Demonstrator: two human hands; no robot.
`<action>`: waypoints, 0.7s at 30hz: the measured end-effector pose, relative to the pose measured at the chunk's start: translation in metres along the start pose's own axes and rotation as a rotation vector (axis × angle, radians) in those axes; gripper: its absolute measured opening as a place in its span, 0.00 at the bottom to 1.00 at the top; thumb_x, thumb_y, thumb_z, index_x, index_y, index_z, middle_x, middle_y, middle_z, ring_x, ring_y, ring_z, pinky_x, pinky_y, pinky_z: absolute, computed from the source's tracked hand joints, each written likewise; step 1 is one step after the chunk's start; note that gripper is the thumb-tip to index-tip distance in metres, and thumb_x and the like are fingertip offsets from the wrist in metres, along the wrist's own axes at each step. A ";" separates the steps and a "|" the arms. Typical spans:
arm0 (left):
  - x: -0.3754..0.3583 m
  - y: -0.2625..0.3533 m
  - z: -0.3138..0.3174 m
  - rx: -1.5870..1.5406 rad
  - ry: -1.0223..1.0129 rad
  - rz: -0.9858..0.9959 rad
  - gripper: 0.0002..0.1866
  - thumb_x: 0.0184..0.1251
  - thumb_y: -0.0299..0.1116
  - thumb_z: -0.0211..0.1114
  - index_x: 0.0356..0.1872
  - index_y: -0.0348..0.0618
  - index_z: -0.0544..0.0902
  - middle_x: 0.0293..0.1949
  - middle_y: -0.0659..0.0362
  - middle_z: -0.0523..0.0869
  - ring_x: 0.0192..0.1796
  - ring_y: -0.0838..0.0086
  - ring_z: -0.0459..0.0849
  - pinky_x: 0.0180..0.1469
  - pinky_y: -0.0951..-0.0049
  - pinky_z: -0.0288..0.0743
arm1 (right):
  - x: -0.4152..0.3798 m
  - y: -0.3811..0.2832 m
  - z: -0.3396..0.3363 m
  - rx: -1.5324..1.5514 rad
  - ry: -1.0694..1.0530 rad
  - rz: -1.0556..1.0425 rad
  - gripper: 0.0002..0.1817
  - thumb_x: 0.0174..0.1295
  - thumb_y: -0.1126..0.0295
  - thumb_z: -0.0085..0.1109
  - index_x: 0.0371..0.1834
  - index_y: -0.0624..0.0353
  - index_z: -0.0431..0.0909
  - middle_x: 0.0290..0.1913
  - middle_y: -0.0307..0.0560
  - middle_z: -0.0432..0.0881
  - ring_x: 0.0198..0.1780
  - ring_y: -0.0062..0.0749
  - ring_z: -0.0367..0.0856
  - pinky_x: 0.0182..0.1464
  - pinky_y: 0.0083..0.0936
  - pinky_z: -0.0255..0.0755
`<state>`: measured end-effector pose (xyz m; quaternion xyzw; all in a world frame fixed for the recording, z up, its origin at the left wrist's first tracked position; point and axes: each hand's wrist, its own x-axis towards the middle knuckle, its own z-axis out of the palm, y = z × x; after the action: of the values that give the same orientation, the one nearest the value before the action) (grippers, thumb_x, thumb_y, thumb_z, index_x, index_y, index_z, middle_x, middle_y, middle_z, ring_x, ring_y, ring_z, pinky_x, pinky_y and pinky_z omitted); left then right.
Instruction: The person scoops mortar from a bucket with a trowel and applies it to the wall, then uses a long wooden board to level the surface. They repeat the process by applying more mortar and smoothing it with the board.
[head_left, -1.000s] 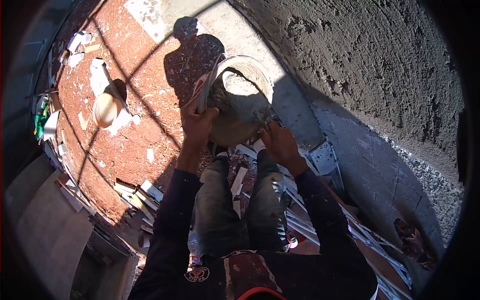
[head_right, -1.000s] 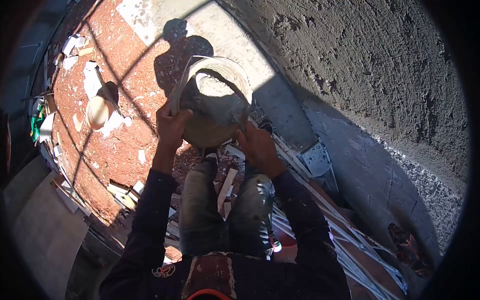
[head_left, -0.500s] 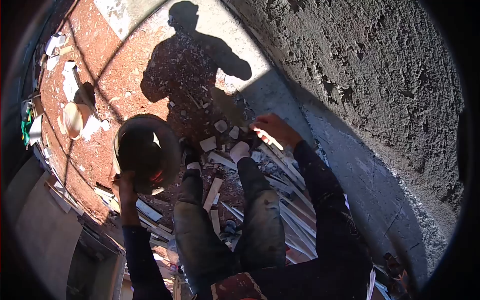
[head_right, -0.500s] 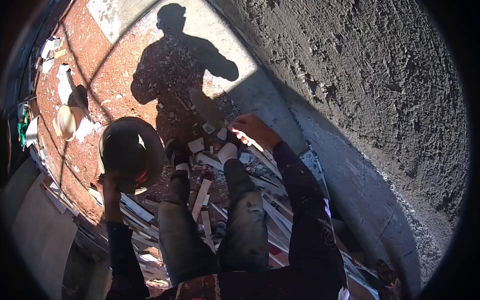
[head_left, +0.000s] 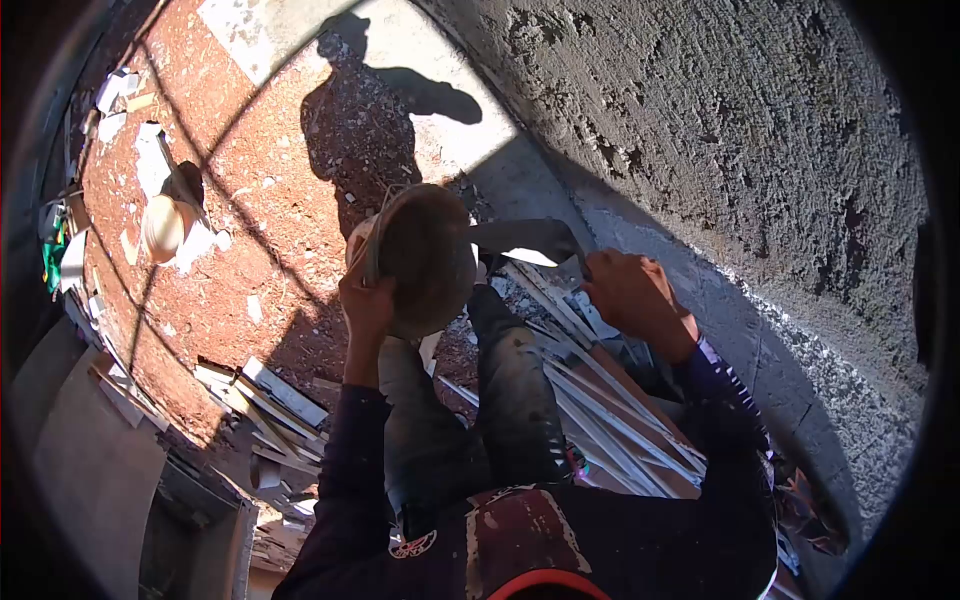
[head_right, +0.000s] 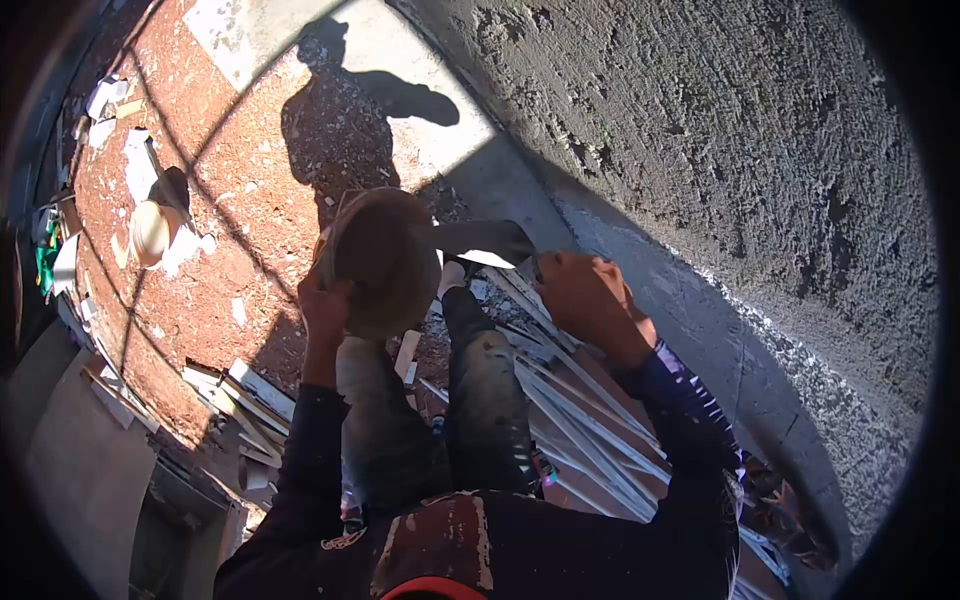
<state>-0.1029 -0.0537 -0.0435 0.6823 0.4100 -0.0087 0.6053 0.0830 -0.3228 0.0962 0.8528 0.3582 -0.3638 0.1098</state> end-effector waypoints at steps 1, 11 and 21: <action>-0.002 0.032 0.006 0.050 -0.067 0.059 0.27 0.47 0.19 0.58 0.54 0.35 0.78 0.55 0.49 0.81 0.61 0.56 0.75 0.64 0.65 0.65 | -0.002 -0.022 0.004 -0.019 0.030 0.009 0.11 0.60 0.65 0.53 0.41 0.61 0.72 0.40 0.51 0.79 0.40 0.50 0.81 0.39 0.44 0.74; -0.025 0.210 -0.016 0.160 -0.462 1.054 0.23 0.49 0.20 0.59 0.51 0.35 0.79 0.56 0.48 0.80 0.62 0.59 0.74 0.65 0.68 0.64 | -0.017 -0.121 0.065 -0.179 0.800 -0.010 0.19 0.55 0.66 0.54 0.45 0.71 0.73 0.29 0.52 0.75 0.29 0.41 0.77 0.31 0.38 0.71; -0.024 0.187 -0.077 -0.436 -0.515 0.584 0.19 0.64 0.22 0.60 0.57 0.30 0.75 0.53 0.54 0.81 0.54 0.76 0.76 0.59 0.76 0.67 | -0.068 -0.209 0.004 1.034 0.340 0.159 0.20 0.63 0.55 0.50 0.37 0.64 0.77 0.28 0.63 0.79 0.34 0.55 0.80 0.36 0.42 0.71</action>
<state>-0.0494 0.0106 0.1423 0.6016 0.0282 0.0797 0.7943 -0.0962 -0.2104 0.1559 0.8668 0.0801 -0.3399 -0.3559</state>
